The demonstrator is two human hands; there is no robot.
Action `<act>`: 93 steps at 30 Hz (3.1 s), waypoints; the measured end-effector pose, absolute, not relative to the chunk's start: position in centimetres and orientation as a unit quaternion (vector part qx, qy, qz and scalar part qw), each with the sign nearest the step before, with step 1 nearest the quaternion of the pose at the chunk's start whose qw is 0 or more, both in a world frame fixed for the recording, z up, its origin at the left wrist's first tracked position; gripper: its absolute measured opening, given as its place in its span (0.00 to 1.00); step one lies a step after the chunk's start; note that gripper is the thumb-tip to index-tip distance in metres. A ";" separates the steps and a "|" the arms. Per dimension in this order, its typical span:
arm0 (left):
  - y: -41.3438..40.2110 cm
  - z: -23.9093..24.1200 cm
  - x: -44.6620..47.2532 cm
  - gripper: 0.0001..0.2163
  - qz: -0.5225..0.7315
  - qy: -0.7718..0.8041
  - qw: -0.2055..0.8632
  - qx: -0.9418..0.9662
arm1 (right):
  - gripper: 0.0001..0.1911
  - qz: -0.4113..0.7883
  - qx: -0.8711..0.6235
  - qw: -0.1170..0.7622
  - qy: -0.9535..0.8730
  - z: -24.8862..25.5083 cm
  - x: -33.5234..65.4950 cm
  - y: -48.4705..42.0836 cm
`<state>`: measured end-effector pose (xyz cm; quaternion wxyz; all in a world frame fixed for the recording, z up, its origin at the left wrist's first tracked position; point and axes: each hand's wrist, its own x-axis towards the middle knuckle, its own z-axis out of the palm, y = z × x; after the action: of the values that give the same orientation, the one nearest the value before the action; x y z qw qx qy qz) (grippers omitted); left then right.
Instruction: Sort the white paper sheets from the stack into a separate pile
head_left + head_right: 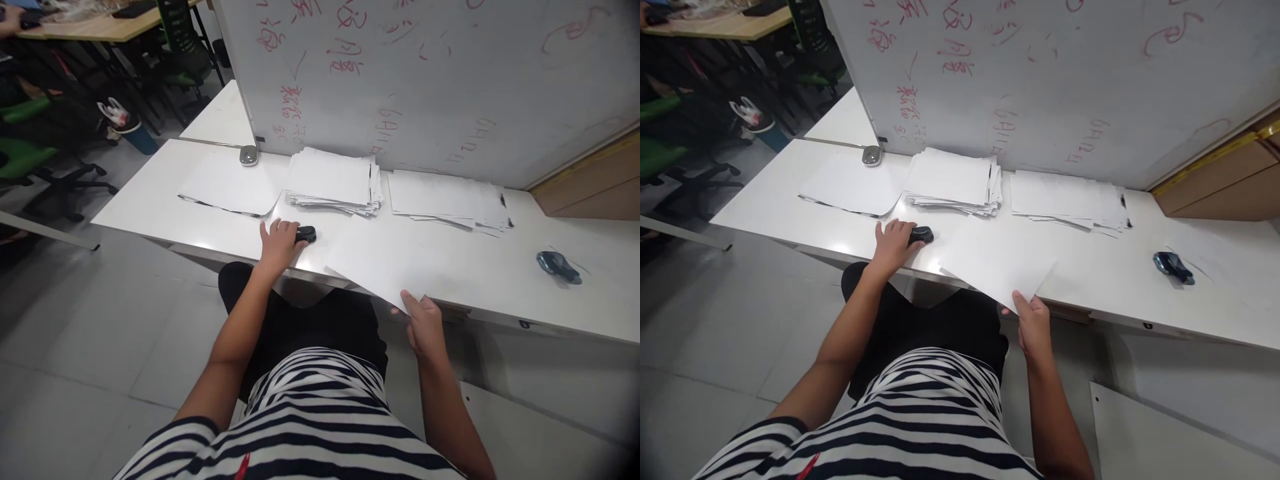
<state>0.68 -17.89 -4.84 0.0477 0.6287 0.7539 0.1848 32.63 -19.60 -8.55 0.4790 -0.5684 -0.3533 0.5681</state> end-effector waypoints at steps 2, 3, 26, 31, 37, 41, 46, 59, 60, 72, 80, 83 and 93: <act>-17.3 -4.9 -0.6 0.15 0.144 0.741 0.078 0.651 | 0.15 0.590 -0.556 0.449 -0.376 -8.5 32.4 -19.4; -17.2 -4.9 -1.0 0.14 0.141 0.729 0.092 0.663 | 0.14 0.596 -0.551 0.434 -0.391 -8.5 32.2 -19.3; -16.5 -0.3 -1.5 0.17 0.243 0.628 0.166 0.721 | 0.15 0.690 -0.469 0.287 -0.471 -8.9 28.3 -19.6; -12.7 -2.0 1.6 0.19 0.210 0.651 0.118 0.720 | 0.15 0.692 -0.486 0.285 -0.452 -8.5 29.1 -19.4; -12.0 -5.4 3.6 0.15 0.158 0.679 0.038 0.716 | 0.14 0.717 -0.468 0.295 -0.423 -7.9 28.7 -20.2; -12.3 -5.2 3.6 0.17 0.167 0.676 0.051 0.716 | 0.15 0.754 -0.450 0.268 -0.396 -8.4 27.9 -21.2; -12.4 -4.9 3.6 0.19 0.171 0.678 0.064 0.712 | 0.14 0.778 -0.421 0.215 -0.414 -8.8 27.5 -21.7; -12.1 -4.0 2.1 0.24 0.192 0.674 0.137 0.701 | 0.17 0.786 -0.388 0.197 -0.440 -8.6 28.6 -20.8; -12.0 -3.9 2.0 0.24 0.190 0.674 0.147 0.698 | 0.18 0.781 -0.390 0.195 -0.448 -8.4 28.9 -20.4; -11.6 -4.0 1.8 0.22 0.194 0.682 0.173 0.683 | 0.22 0.801 -0.362 0.148 -0.454 -8.9 28.7 -21.8; -11.6 -4.5 2.3 0.19 0.162 0.700 0.127 0.683 | 0.22 0.798 -0.368 0.141 -0.455 -8.9 28.7 -22.4; -11.8 -4.9 3.1 0.18 0.158 0.705 0.062 0.688 | 0.23 0.794 -0.372 0.137 -0.461 -8.4 28.7 -22.3; -11.8 -4.5 2.8 0.19 0.202 0.697 0.122 0.677 | 0.22 0.781 -0.370 0.132 -0.486 -7.6 28.5 -22.1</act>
<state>2.81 -11.85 -4.49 0.1225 0.6770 0.6970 0.2020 28.45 -22.14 -7.57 0.1323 -0.3697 -0.4858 0.7809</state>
